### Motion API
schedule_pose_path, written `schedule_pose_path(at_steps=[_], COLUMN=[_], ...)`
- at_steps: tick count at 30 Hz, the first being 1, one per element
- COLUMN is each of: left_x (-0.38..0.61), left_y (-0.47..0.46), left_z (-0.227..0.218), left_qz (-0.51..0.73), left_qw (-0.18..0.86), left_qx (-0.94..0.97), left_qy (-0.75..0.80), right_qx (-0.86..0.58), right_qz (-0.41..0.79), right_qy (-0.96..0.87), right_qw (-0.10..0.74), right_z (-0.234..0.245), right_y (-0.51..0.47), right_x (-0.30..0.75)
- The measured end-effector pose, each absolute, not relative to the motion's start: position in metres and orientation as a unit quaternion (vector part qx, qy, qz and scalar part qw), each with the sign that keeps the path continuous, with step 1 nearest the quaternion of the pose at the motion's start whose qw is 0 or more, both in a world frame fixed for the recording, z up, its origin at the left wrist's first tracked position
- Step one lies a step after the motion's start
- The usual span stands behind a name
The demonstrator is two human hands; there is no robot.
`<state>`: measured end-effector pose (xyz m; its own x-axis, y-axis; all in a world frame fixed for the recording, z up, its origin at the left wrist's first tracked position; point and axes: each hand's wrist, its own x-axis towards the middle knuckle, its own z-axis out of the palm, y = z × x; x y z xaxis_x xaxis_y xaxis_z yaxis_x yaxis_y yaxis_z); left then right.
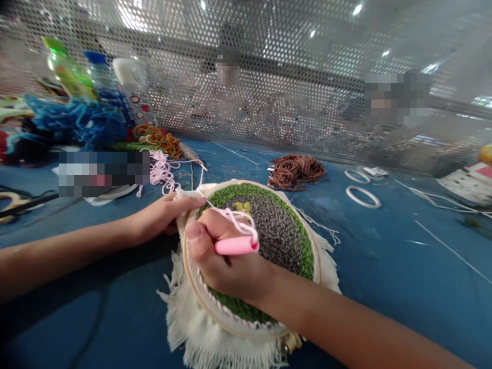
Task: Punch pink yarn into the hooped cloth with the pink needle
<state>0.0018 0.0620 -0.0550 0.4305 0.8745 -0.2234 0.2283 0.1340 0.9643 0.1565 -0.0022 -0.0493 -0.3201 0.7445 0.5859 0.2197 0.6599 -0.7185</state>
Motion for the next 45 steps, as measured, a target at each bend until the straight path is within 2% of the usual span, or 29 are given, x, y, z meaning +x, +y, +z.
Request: schedule_pose_path(at_steps=[3,7,17,23,31,41,43,45], left_x=[0.002,0.003,0.002,0.003,0.001,-0.001,-0.001,0.000], left_y=[0.062,0.063,0.060,0.058,0.059,0.064,0.064,0.063], left_z=[-0.056,-0.056,-0.056,-0.054,-0.058,-0.061,-0.060,-0.059], left_qz=[0.274,0.273,0.280,0.294,0.295,0.316,0.311,0.300], left_qw=[0.596,0.592,0.578,0.590,0.568,0.597,0.595,0.601], left_qx=[0.595,0.590,0.603,0.593,0.616,0.612,0.608,0.599], left_qy=[0.464,0.476,0.473,0.464,0.460,0.411,0.424,0.436], right_qx=[-0.336,-0.322,-0.325,-0.359,-0.330,-0.331,-0.329,-0.322], right_qz=[0.240,0.217,0.253,0.200,0.292,0.247,0.280,0.342], right_qy=[-0.778,-0.774,-0.744,-0.767,-0.722,-0.837,-0.812,-0.748], right_qw=[0.474,0.500,0.526,0.493,0.533,0.360,0.392,0.469], right_z=[-0.051,-0.058,-0.060,-0.053,-0.057,-0.057,-0.060,-0.062], right_y=[-0.004,-0.006,0.000,-0.003,0.003,0.024,0.024,0.022], right_x=[0.160,0.163,0.163,0.161,0.159,0.144,0.145,0.148])
